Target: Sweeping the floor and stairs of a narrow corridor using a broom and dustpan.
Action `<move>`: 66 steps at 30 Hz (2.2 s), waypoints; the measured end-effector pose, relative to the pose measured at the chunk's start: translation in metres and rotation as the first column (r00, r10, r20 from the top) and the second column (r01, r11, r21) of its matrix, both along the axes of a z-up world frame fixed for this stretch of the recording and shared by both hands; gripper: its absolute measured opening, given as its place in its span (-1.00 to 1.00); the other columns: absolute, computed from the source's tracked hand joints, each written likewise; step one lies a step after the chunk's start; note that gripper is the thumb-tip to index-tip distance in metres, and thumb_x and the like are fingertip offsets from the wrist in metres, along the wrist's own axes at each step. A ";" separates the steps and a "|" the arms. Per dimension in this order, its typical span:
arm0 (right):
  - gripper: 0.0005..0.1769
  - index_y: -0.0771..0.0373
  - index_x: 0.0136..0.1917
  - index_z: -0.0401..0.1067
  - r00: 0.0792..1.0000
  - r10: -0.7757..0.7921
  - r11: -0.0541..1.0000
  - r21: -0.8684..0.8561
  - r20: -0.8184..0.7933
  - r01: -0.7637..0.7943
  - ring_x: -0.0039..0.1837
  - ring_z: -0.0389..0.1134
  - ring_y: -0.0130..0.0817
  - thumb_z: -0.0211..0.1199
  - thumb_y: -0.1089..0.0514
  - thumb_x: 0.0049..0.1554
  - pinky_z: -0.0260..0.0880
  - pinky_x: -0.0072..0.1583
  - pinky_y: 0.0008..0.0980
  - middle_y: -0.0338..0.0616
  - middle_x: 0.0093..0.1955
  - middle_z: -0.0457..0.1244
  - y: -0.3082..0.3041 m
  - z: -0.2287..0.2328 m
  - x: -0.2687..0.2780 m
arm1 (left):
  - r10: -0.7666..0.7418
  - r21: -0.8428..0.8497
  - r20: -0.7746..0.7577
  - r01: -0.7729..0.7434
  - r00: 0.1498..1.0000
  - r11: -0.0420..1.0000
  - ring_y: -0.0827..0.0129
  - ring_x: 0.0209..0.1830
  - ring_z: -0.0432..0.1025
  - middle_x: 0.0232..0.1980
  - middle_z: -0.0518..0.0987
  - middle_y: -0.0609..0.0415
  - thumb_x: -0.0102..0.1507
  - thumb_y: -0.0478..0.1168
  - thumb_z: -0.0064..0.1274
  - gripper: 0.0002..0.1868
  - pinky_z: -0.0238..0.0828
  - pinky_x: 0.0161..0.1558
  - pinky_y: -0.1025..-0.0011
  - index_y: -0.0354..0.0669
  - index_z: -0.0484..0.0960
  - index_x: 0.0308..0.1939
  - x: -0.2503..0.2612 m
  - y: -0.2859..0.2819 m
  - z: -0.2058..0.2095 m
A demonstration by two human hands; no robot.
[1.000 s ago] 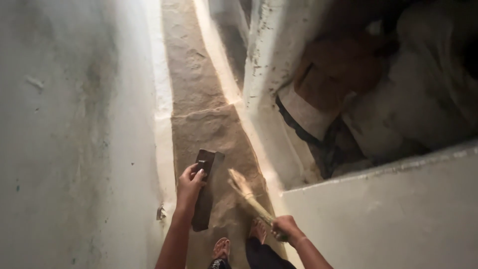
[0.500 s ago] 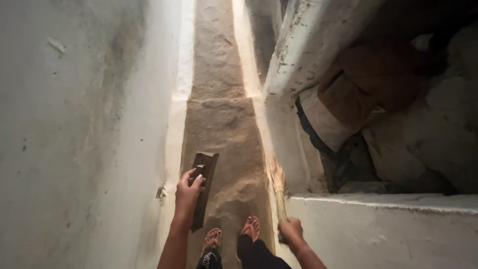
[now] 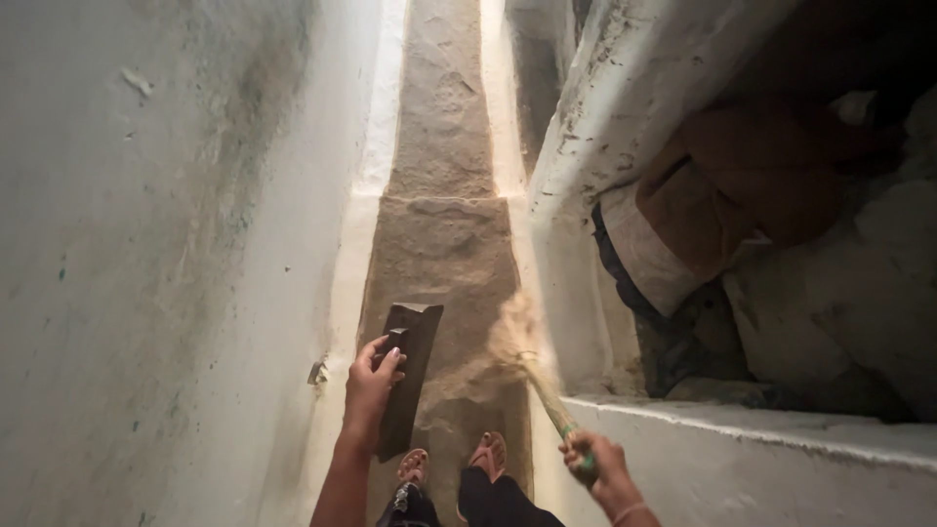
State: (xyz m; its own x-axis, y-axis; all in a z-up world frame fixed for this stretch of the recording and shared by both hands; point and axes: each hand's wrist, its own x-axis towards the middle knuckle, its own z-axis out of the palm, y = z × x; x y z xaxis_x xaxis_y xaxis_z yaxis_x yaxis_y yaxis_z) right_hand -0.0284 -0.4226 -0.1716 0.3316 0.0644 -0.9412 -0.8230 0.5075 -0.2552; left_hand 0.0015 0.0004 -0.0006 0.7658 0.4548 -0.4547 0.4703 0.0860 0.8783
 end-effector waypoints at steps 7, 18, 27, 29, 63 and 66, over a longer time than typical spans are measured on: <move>-0.87 0.49 -0.28 0.49 0.903 0.427 0.707 -0.608 -0.040 -0.361 -0.43 0.32 -0.22 0.20 0.34 0.02 0.32 -0.40 -0.26 0.08 -0.40 0.31 0.067 0.017 0.018 | -0.003 -0.024 -0.027 0.002 1.000 1.000 0.36 -0.25 0.55 -0.08 0.70 -0.02 0.29 -0.18 0.08 -0.54 0.49 -0.19 0.42 -0.16 0.54 0.28 -0.001 -0.004 0.001; -0.78 0.67 -0.06 0.33 0.992 0.088 0.982 0.174 -0.088 -0.071 -0.42 0.22 -0.40 0.17 0.41 0.06 0.24 -0.42 -0.53 0.01 -0.32 0.22 -0.012 -0.031 0.074 | -0.099 -0.026 -0.022 0.099 0.995 0.995 0.32 -0.20 0.58 -0.05 0.70 -0.07 0.31 -0.18 0.07 -0.54 0.53 -0.16 0.38 -0.23 0.53 0.28 0.051 0.011 -0.033; -0.85 0.47 -0.10 0.37 0.987 -0.149 0.963 -0.216 0.060 0.159 -0.39 0.21 -0.25 0.13 0.41 0.00 0.20 -0.38 -0.36 0.13 -0.31 0.23 0.052 0.035 0.048 | -0.185 -0.066 -0.003 0.184 0.983 0.981 0.32 -0.18 0.57 -0.05 0.71 -0.07 0.31 -0.17 0.06 -0.55 0.50 -0.15 0.40 -0.20 0.54 0.27 0.131 0.021 -0.017; -0.87 0.46 -0.13 0.33 0.968 -0.249 0.912 -0.328 0.039 0.247 -0.36 0.24 -0.19 0.16 0.44 0.00 0.26 -0.36 -0.28 0.11 -0.30 0.20 0.048 -0.007 0.062 | -0.198 -0.050 0.066 0.202 0.978 0.978 0.38 -0.18 0.57 -0.05 0.69 -0.01 0.31 -0.17 0.06 -0.57 0.52 -0.17 0.43 -0.24 0.53 0.24 0.143 0.024 -0.025; -0.87 0.46 -0.26 0.51 0.921 0.389 0.866 -0.348 0.021 -0.358 -0.44 0.30 -0.29 0.20 0.33 0.02 0.31 -0.39 -0.33 0.04 -0.41 0.33 0.066 -0.035 0.204 | -0.279 -0.094 -0.023 0.276 0.960 0.957 0.32 -0.25 0.42 -0.12 0.61 -0.15 0.31 -0.13 0.10 -0.54 0.38 -0.24 0.30 -0.12 0.56 0.29 0.189 0.054 -0.045; -0.81 0.39 -0.18 0.54 0.879 0.472 0.828 -0.379 0.073 -0.413 -0.43 0.25 -0.41 0.21 0.20 0.13 0.18 -0.40 -0.42 -0.09 -0.38 0.30 0.037 0.024 0.209 | -0.295 0.083 -0.124 0.306 0.948 0.949 0.42 -0.21 0.57 -0.11 0.71 0.03 0.23 -0.08 0.12 -0.53 0.50 -0.16 0.38 -0.08 0.60 0.22 0.197 0.050 -0.036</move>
State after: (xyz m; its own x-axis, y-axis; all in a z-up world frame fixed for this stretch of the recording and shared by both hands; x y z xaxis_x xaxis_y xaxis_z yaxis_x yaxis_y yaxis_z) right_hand 0.1808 -0.3856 -0.1480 0.4900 -0.0755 -0.8685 -0.8717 -0.0457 -0.4879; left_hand 0.1990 0.0501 -0.0371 0.8222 0.2588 -0.5070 0.5540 -0.1591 0.8172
